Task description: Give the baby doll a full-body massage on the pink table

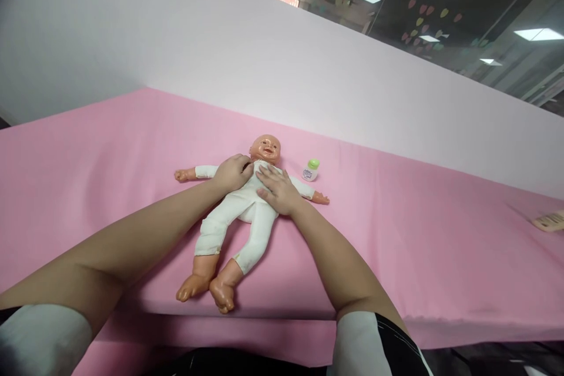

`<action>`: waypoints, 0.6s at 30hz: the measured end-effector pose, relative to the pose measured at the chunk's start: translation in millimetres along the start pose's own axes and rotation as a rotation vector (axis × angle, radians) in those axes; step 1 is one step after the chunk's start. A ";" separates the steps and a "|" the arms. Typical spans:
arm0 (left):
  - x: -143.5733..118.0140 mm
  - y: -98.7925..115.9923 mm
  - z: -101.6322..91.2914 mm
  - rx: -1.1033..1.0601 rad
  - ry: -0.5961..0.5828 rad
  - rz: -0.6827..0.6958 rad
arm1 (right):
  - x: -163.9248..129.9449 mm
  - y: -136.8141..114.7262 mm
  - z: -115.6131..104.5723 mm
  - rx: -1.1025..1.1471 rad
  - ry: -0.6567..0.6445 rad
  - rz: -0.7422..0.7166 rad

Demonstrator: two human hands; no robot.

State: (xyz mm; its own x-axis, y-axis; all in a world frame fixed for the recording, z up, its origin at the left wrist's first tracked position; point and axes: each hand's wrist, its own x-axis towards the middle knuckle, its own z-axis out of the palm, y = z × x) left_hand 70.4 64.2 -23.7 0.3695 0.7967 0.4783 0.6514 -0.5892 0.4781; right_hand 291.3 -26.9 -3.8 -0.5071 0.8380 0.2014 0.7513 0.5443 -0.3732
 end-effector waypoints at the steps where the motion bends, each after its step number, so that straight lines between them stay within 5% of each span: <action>1: -0.1 1.3 -0.7 0.010 -0.002 0.002 | 0.4 5.1 0.5 0.010 0.032 0.044; 8: -0.9 4.8 -10.9 0.058 -0.014 -0.031 | -6.5 19.6 -4.2 -0.021 0.192 0.342; 12: -11.4 33.7 -32.6 -0.209 0.045 0.099 | -8.2 15.5 -7.9 -0.052 0.200 0.382; 15: -26.0 71.6 -48.0 -0.458 -0.249 0.396 | -7.8 14.5 -7.5 -0.035 0.190 0.370; 18: -39.8 98.8 -50.3 -0.333 -0.536 0.631 | -8.6 17.6 -6.7 0.000 0.178 0.367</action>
State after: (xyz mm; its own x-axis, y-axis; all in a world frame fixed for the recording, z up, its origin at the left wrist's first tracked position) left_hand 86.8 -32.5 41.5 0.9087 0.2178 0.3561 0.0267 -0.8816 0.4712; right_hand 311.8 -24.2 -6.0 -0.1247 0.9700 0.2084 0.8687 0.2083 -0.4494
